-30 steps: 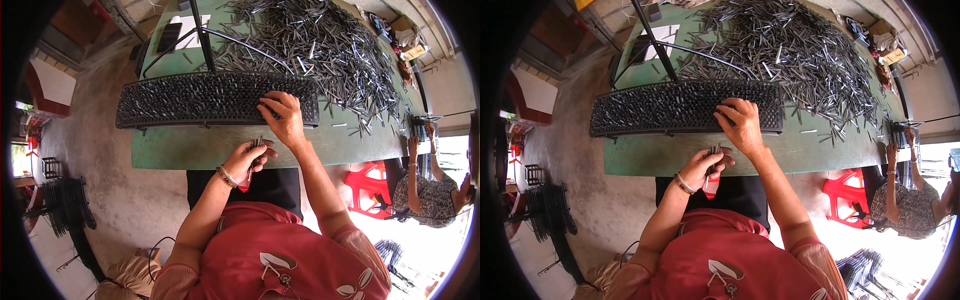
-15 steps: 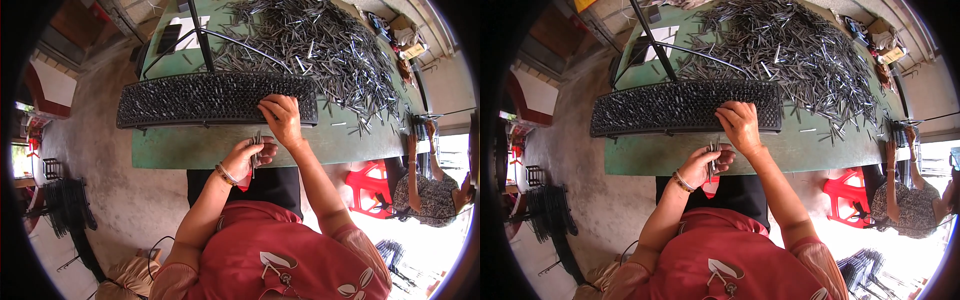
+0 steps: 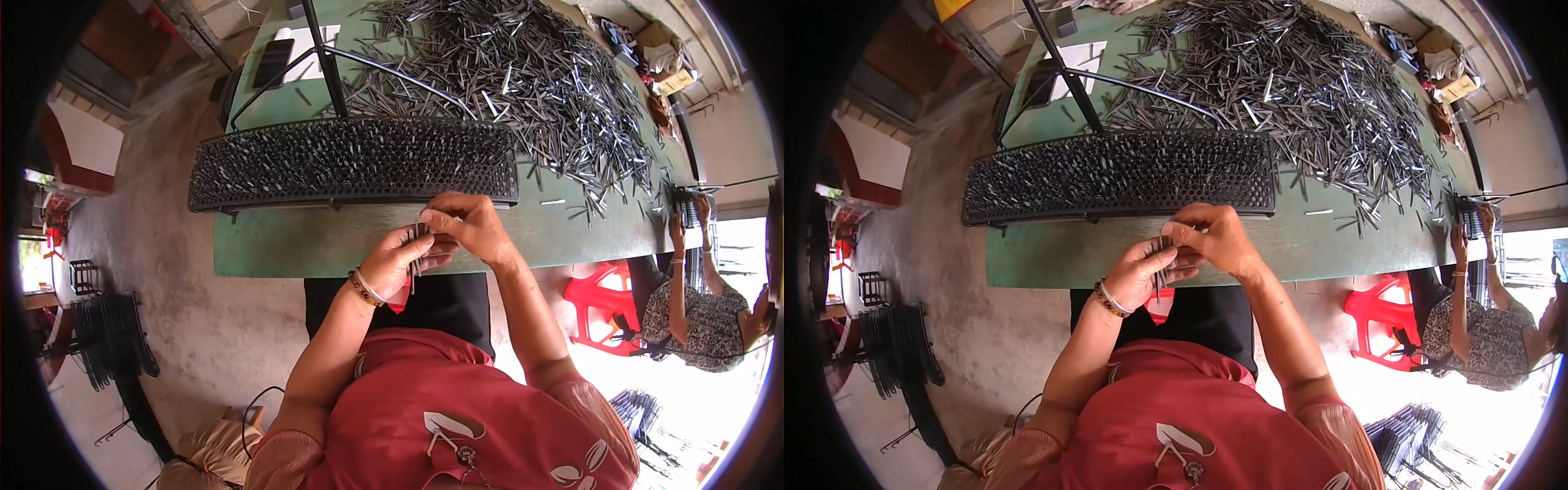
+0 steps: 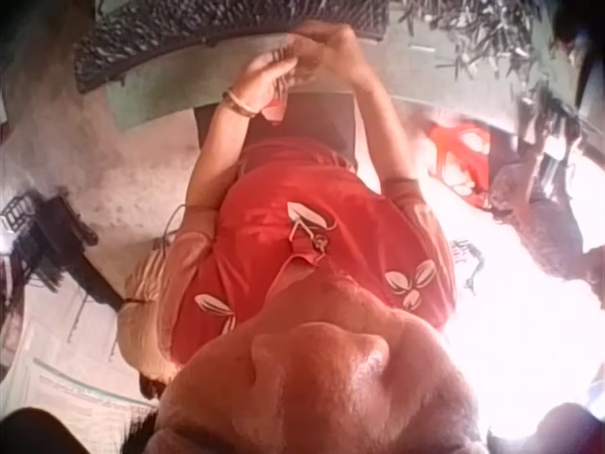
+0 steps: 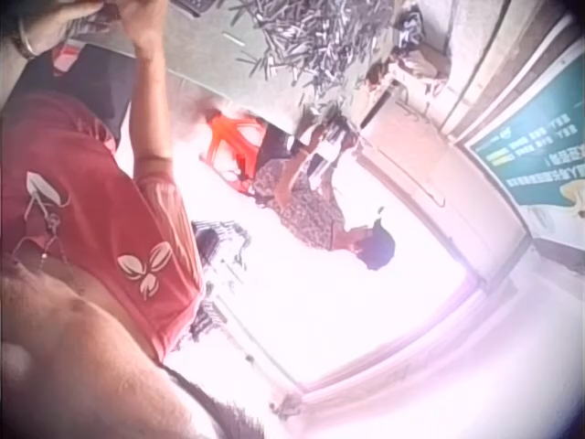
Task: Assembling small metal pins into a black grid template on a workbench by hand and using a tool.
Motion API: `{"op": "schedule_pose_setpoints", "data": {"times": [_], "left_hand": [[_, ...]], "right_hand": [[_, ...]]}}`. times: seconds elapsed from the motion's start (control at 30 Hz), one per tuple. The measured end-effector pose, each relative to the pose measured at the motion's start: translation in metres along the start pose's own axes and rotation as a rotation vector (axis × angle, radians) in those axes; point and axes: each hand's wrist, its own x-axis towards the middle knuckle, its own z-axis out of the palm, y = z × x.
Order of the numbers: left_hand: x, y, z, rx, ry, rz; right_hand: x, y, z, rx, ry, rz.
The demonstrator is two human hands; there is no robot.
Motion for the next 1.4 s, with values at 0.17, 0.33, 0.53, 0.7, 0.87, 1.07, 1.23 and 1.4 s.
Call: {"op": "schedule_pose_setpoints", "data": {"times": [0.17,0.33,0.53,0.7,0.87,1.07,1.23,1.4], "left_hand": [[0.000,-0.002,-0.003,-0.073,0.050,-0.047],[0.002,-0.007,-0.006,-0.069,0.045,-0.049],[0.000,-0.010,-0.012,-0.067,0.040,-0.035],[0.000,-0.011,-0.012,-0.076,0.032,-0.038],[0.000,-0.010,-0.012,-0.080,0.050,-0.034],[-0.001,-0.010,-0.012,-0.095,0.069,-0.030],[0.000,-0.013,-0.026,-0.133,0.190,0.055],[-0.001,-0.003,-0.014,-0.107,0.333,0.223]], "right_hand": [[0.019,0.001,-0.001,0.102,0.385,0.046],[0.041,0.012,0.013,0.107,0.494,-0.063],[0.045,0.005,0.024,-0.065,0.472,-0.178],[0.046,0.001,0.017,-0.238,0.381,-0.282],[0.049,0.000,0.011,-0.351,0.305,-0.376],[0.052,-0.004,0.008,-0.419,0.236,-0.466],[0.048,-0.004,0.006,-0.227,0.246,-0.239],[0.038,-0.007,0.003,-0.017,0.098,0.026]]}}
